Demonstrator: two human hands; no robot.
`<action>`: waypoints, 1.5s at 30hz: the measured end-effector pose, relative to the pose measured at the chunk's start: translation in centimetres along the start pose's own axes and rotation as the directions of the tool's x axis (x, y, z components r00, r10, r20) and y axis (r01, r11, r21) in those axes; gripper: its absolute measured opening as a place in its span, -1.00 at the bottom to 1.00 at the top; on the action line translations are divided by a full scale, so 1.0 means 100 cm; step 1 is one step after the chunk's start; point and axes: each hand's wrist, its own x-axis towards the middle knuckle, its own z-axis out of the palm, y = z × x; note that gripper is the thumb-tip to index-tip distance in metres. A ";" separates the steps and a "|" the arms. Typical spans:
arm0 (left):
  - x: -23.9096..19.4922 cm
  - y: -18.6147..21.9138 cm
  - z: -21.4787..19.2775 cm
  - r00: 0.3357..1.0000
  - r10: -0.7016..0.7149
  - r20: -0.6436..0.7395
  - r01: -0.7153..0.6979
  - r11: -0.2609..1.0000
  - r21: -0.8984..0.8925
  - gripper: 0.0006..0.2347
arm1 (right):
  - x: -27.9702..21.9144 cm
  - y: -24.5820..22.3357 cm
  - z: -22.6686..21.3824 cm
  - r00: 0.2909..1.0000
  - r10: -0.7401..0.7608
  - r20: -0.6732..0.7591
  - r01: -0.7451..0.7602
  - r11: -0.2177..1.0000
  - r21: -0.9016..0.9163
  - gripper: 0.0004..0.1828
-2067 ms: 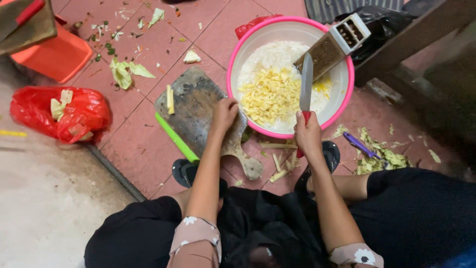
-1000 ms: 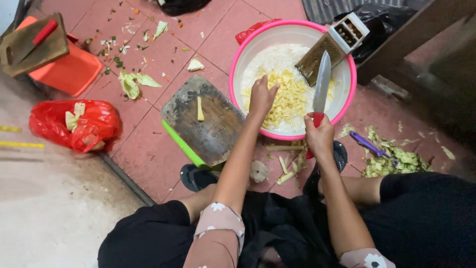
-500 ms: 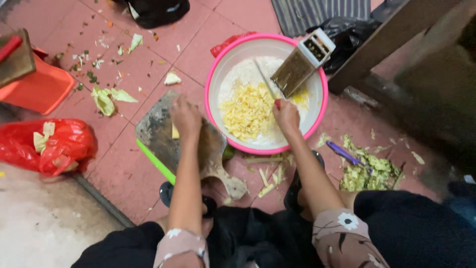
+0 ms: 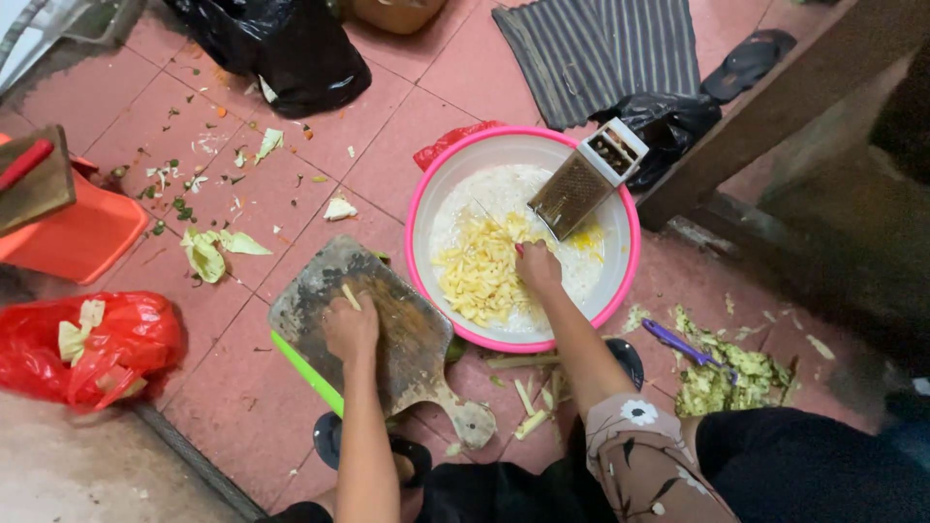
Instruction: Peeling and chopping pineapples on a cutting board using a knife.
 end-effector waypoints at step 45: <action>-0.135 -0.075 -0.023 0.813 0.048 0.581 0.530 0.354 -0.771 -0.83 | -0.359 0.242 -0.183 0.851 0.404 -0.337 0.091 0.517 0.851 -0.75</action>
